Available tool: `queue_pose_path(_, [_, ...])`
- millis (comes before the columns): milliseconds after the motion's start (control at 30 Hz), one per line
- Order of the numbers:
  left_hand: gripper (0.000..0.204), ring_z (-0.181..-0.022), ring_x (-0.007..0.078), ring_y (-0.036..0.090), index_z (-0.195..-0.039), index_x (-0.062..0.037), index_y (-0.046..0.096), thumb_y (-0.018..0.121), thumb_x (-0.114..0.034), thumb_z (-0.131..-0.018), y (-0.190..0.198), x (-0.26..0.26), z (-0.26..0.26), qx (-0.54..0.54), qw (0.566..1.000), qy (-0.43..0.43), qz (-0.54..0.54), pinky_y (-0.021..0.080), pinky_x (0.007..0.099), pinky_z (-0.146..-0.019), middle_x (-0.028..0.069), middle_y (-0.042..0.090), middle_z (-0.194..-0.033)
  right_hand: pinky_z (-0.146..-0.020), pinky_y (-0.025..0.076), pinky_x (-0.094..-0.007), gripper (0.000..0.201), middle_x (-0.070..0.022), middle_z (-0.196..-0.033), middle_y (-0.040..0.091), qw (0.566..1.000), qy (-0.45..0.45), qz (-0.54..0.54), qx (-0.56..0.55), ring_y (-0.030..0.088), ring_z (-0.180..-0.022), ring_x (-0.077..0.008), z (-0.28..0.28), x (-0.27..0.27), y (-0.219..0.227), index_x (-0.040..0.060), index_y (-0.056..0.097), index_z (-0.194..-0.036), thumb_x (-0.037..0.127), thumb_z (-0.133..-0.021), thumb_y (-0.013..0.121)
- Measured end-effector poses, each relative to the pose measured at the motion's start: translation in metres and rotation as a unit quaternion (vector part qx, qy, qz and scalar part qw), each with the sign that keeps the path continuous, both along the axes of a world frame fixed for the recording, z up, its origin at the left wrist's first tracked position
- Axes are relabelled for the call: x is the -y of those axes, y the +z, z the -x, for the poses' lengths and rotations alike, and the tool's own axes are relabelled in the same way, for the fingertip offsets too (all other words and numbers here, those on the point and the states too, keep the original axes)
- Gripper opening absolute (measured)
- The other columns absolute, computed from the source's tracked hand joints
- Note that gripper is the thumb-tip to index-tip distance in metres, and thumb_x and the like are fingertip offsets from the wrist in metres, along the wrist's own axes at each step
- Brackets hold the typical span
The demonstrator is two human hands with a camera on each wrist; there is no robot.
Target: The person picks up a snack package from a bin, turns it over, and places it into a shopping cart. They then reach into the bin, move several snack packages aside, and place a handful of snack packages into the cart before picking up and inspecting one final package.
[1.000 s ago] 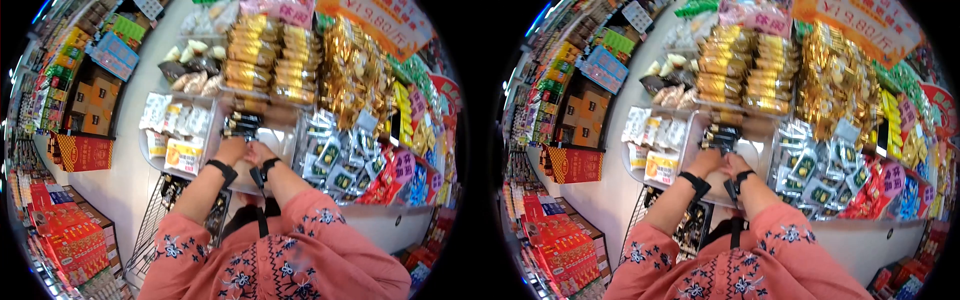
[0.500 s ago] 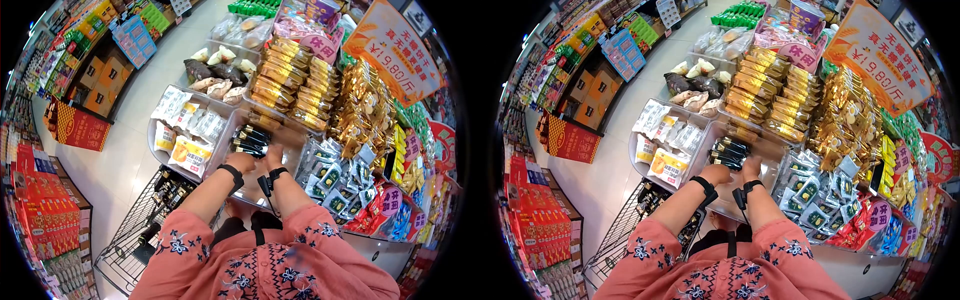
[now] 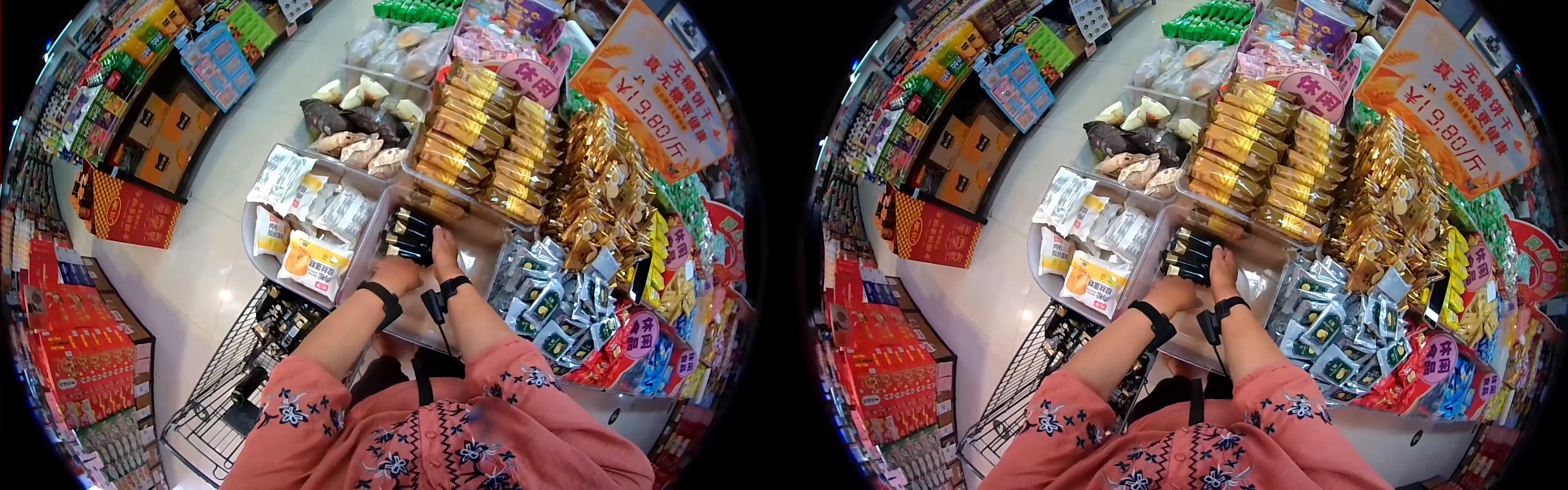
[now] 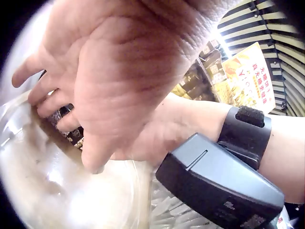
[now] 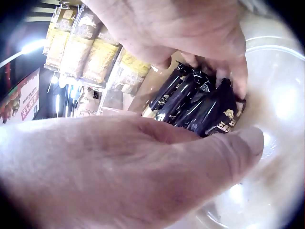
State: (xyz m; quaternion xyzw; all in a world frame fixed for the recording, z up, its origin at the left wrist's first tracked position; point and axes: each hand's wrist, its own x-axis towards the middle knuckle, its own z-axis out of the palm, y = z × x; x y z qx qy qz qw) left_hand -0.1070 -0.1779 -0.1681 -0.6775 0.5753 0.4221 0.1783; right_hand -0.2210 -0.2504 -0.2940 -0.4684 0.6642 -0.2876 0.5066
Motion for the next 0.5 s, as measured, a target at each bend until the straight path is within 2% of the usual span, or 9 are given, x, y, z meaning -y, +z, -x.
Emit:
queue_pose_path(100, [0.048,-0.122,0.0380,0.057,-0.125,-0.0096,0.067,0.058,-0.037,-0.087,0.007,0.000,0.001,0.011,1.000,0.007,0.003,0.041,0.0648,-0.096,0.0166,0.062,-0.131,-0.094,0.044,-0.0370,0.049,-0.0207,-0.111,0.068,0.999,-0.006,-0.023,0.032,0.062,-0.106,-0.0333,0.006,-0.002,0.014,0.0010,0.065,-0.114,0.043,-0.096,0.051])
queue_pose_path(233, [0.046,-0.122,0.0404,0.057,-0.123,-0.0083,0.068,0.057,-0.036,-0.088,0.006,0.000,0.005,0.031,0.999,0.012,0.017,0.041,0.0662,-0.095,0.0179,0.063,-0.130,-0.093,0.044,-0.0355,0.049,-0.0192,-0.109,0.068,0.997,-0.024,-0.034,0.059,0.062,-0.104,-0.0304,0.003,0.002,0.007,-0.0001,0.067,-0.113,0.043,-0.096,0.050])
queue_pose_path(333, [0.049,-0.113,0.0359,0.064,-0.117,-0.0080,0.070,0.060,-0.044,-0.085,0.003,-0.003,0.003,0.049,0.997,-0.020,0.048,0.051,0.0605,-0.082,0.0171,0.067,-0.122,-0.093,0.044,-0.0355,0.050,-0.0185,-0.109,0.069,0.996,-0.031,-0.053,0.069,0.062,-0.104,-0.0300,0.005,0.000,0.009,-0.0010,0.067,-0.113,0.043,-0.096,0.050])
queue_pose_path(500, [0.050,-0.112,0.0367,0.064,-0.116,-0.0068,0.070,0.059,-0.045,-0.086,-0.006,-0.005,-0.004,0.018,0.998,-0.014,0.054,0.050,0.0581,-0.088,0.0166,0.067,-0.122,-0.092,0.045,-0.0359,0.049,-0.0182,-0.108,0.069,0.992,-0.050,-0.098,0.067,0.063,-0.101,-0.0270,0.008,0.005,-0.004,-0.0013,0.067,-0.112,0.043,-0.097,0.051])
